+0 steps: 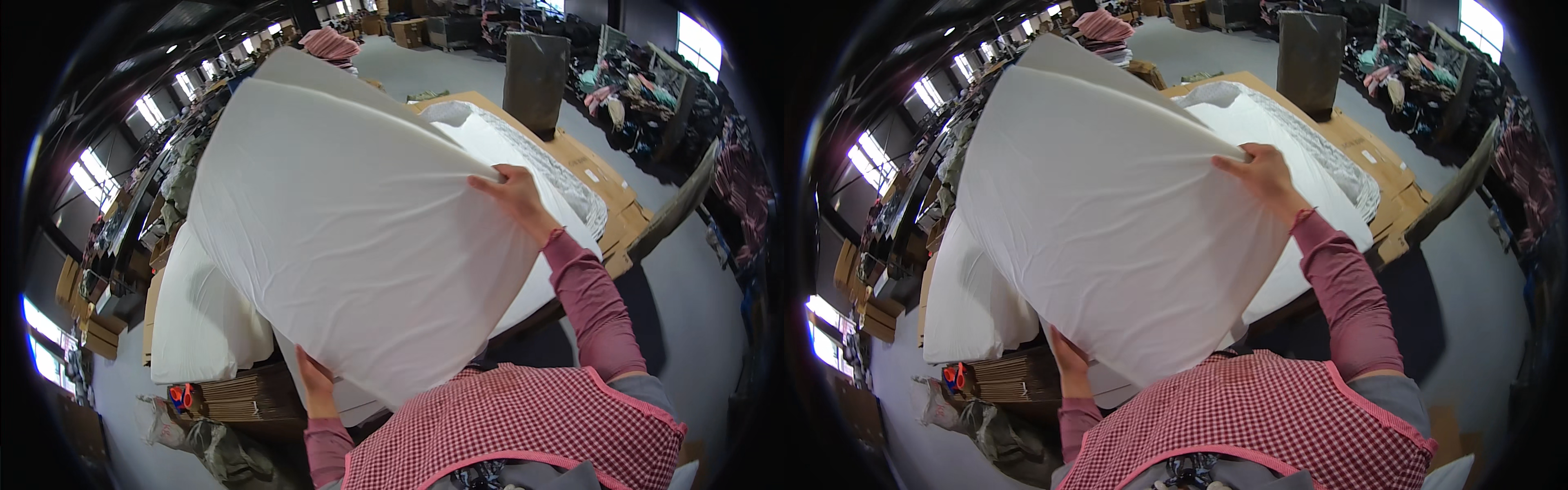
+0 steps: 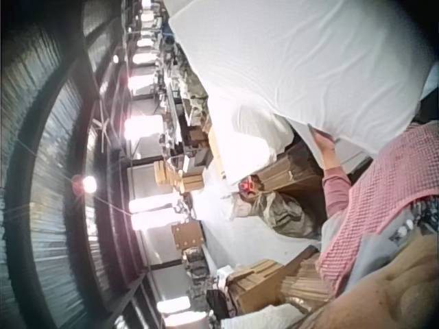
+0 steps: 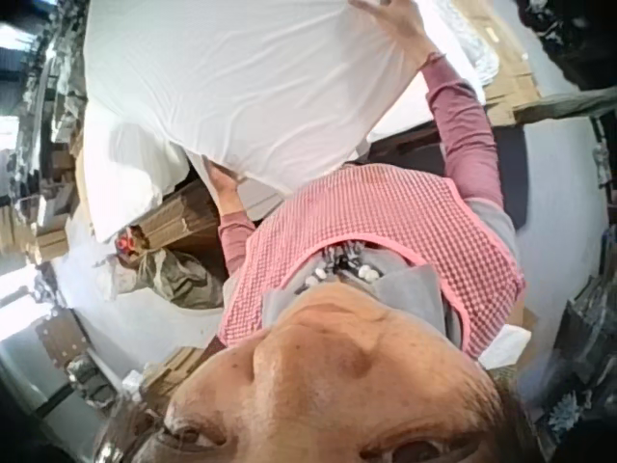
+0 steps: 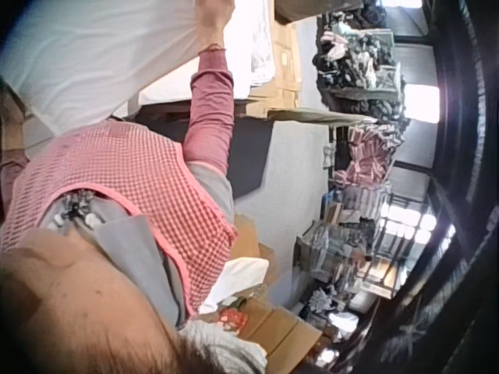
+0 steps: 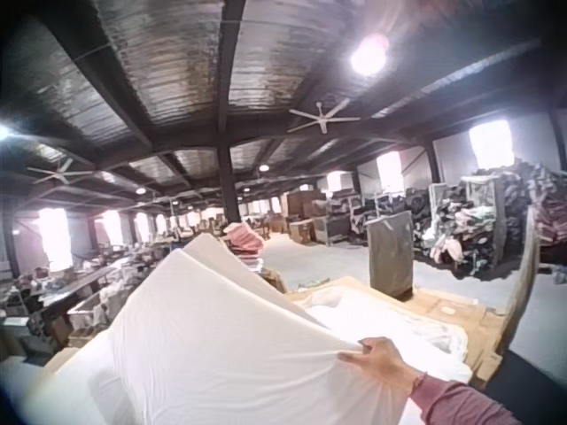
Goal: The person repeatedly picks up white rectangular foam mattresses, places them into white dotted fabric covers, and stacks the covered units on a cardboard pallet. The person handles the mattresses one at a time, adjusting the covers and aligning the stacked items.
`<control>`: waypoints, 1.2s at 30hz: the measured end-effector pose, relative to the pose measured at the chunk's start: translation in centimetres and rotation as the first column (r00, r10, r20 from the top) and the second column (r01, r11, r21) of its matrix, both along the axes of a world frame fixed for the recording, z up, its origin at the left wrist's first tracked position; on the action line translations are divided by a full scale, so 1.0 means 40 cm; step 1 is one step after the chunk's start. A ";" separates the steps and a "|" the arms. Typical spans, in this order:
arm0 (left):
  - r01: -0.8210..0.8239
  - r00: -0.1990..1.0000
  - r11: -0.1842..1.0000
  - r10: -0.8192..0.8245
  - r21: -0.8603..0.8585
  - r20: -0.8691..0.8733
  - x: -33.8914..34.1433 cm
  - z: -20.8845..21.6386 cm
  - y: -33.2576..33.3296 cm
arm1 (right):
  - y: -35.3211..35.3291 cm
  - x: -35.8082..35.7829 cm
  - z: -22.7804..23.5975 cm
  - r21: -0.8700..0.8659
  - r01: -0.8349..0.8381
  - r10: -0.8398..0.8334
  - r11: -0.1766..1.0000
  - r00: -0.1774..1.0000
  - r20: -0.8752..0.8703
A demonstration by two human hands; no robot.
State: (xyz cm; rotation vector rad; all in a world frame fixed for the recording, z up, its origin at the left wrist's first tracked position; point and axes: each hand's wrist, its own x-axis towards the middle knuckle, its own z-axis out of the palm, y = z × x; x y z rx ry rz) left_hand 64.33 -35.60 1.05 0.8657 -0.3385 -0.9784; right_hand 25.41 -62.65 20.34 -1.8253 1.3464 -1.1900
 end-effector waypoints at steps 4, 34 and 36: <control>0.093 0.996 0.972 -0.094 -0.216 0.008 0.008 0.100 -0.210 | -0.141 -0.241 0.127 -0.370 -0.032 -0.006 0.928 0.995 -0.101; -0.520 0.304 0.799 -0.158 0.303 0.939 -0.579 -0.147 -0.656 | 0.162 -1.656 0.062 0.329 0.428 -0.479 0.842 0.873 0.092; -0.576 0.180 0.811 0.003 0.104 0.984 -0.349 -0.102 -0.565 | 0.221 -1.653 0.076 0.316 0.446 -0.505 0.837 0.853 0.132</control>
